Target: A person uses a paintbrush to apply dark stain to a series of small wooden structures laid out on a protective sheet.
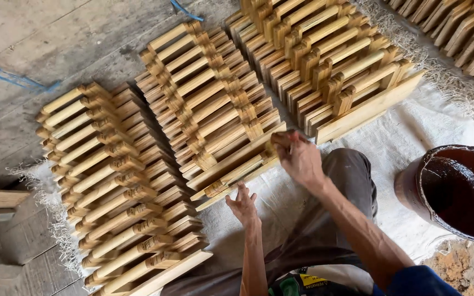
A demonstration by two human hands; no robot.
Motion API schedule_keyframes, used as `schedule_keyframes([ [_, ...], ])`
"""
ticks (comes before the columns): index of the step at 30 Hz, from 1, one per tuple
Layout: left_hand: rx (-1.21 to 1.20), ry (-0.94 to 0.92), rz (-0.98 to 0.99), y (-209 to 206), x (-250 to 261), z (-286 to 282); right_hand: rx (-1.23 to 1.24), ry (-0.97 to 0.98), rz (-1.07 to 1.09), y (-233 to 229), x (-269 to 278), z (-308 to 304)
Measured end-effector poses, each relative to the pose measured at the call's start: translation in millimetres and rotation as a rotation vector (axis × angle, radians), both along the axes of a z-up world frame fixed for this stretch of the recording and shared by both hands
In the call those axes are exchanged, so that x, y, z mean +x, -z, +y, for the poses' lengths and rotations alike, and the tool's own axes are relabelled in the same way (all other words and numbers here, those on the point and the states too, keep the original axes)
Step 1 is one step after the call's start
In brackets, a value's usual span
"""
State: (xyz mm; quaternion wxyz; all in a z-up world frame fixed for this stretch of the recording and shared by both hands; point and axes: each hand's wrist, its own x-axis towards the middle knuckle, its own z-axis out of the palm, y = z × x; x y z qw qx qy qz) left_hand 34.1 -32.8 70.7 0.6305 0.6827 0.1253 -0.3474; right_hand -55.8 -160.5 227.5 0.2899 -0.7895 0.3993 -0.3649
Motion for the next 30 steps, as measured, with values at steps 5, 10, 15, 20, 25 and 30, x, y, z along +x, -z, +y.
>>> schedule_keyframes([
  [5,0.005,0.001,-0.076,-23.8,0.2,-4.5,-0.066,-0.159,0.144,22.5,1.6,-21.7],
  [10,0.092,0.059,-0.126,-37.3,3.1,-9.9,0.079,-0.131,0.157,15.9,-21.7,-40.3],
  [15,0.166,0.139,-0.167,-51.8,-2.8,-9.8,0.034,-0.044,0.193,26.4,-16.1,-45.5],
  [20,0.314,0.153,-0.231,-67.2,1.3,5.7,0.044,-0.034,0.037,-2.9,-0.3,-18.2],
  [25,0.414,0.219,-0.611,-54.4,-0.9,28.8,0.025,0.143,-0.074,29.6,-22.0,-28.2],
  [30,0.297,0.422,-1.694,-83.6,35.9,-6.9,0.173,0.219,-0.100,40.4,-44.3,-29.8],
])
